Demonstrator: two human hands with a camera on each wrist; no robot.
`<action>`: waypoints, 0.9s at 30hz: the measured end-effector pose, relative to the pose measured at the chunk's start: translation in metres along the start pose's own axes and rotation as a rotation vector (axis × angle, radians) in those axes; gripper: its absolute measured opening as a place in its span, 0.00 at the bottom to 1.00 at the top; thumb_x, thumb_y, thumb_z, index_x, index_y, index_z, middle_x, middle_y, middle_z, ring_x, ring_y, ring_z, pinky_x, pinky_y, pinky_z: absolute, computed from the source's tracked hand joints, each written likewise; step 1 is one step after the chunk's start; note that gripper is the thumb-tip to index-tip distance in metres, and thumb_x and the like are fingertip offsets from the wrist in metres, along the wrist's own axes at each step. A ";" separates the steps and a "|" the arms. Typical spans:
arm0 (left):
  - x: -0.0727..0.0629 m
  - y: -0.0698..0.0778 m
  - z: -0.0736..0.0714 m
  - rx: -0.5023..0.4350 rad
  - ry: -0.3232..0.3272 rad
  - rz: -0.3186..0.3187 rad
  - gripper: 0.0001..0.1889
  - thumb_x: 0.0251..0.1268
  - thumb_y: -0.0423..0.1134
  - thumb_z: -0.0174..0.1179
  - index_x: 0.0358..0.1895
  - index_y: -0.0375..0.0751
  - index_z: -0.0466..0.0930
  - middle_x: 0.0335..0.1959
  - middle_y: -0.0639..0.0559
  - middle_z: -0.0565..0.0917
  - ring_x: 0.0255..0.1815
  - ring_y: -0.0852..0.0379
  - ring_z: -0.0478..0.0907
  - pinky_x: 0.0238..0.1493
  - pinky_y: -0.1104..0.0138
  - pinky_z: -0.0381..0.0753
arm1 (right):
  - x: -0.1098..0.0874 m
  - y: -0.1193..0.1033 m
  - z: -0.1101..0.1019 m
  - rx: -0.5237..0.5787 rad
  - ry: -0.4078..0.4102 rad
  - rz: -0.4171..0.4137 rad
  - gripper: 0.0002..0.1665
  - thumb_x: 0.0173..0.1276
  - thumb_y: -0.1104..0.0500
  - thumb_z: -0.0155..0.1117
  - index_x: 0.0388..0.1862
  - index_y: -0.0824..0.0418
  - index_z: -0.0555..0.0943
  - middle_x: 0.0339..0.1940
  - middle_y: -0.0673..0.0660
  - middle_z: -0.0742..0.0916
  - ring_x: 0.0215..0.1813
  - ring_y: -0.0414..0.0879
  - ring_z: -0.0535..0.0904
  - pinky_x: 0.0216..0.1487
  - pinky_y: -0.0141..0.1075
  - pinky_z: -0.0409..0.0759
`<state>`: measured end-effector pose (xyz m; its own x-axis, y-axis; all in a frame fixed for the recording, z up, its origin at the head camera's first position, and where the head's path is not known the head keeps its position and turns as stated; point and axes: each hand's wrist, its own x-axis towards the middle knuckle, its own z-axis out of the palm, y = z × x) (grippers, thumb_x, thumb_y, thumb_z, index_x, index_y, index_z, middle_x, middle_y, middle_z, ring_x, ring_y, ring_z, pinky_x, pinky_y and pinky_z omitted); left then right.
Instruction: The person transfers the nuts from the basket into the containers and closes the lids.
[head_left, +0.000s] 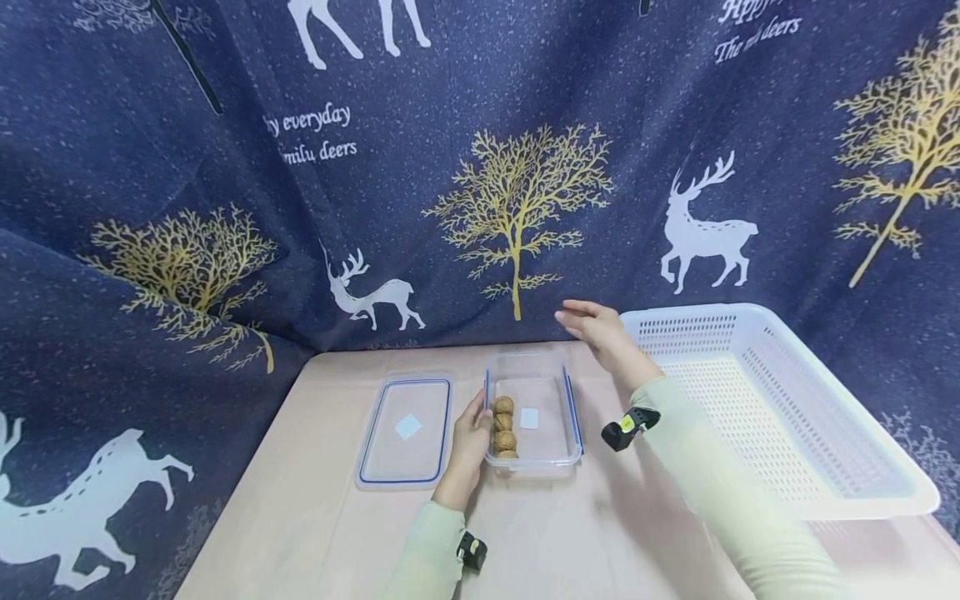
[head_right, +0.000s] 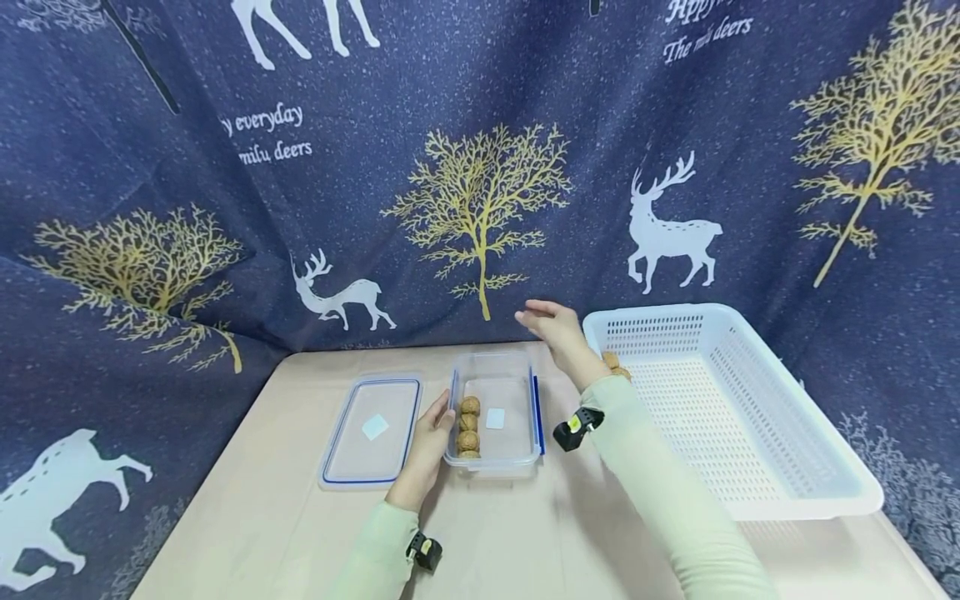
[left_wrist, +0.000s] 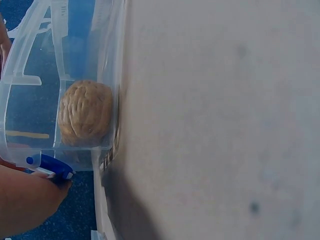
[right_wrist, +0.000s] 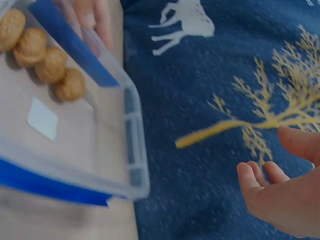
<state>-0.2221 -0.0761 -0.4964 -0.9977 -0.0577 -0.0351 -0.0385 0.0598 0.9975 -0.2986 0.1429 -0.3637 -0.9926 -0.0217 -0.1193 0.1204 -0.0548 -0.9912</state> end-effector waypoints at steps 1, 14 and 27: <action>0.000 0.000 0.000 -0.002 0.001 0.002 0.26 0.73 0.31 0.45 0.72 0.32 0.58 0.72 0.33 0.58 0.72 0.35 0.55 0.73 0.48 0.55 | 0.000 -0.002 -0.005 0.004 0.004 -0.003 0.34 0.69 0.65 0.59 0.72 0.69 0.61 0.69 0.67 0.71 0.70 0.56 0.67 0.70 0.38 0.68; -0.022 0.035 -0.001 0.003 -0.021 0.020 0.25 0.72 0.27 0.44 0.70 0.24 0.57 0.70 0.27 0.58 0.71 0.32 0.56 0.72 0.48 0.57 | -0.003 -0.015 -0.079 0.025 -0.001 -0.083 0.38 0.70 0.64 0.59 0.73 0.73 0.55 0.38 0.43 0.86 0.44 0.32 0.82 0.67 0.34 0.69; 0.000 -0.001 0.001 0.011 0.000 -0.011 0.26 0.73 0.32 0.45 0.72 0.35 0.58 0.73 0.34 0.59 0.72 0.38 0.58 0.73 0.52 0.57 | -0.006 0.007 -0.136 0.161 -0.003 -0.058 0.43 0.70 0.66 0.58 0.74 0.76 0.46 0.33 0.40 0.85 0.37 0.28 0.81 0.68 0.31 0.64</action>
<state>-0.2224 -0.0756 -0.4973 -0.9972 -0.0588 -0.0462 -0.0503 0.0702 0.9963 -0.2942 0.2787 -0.3777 -0.9980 -0.0166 -0.0615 0.0636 -0.2151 -0.9745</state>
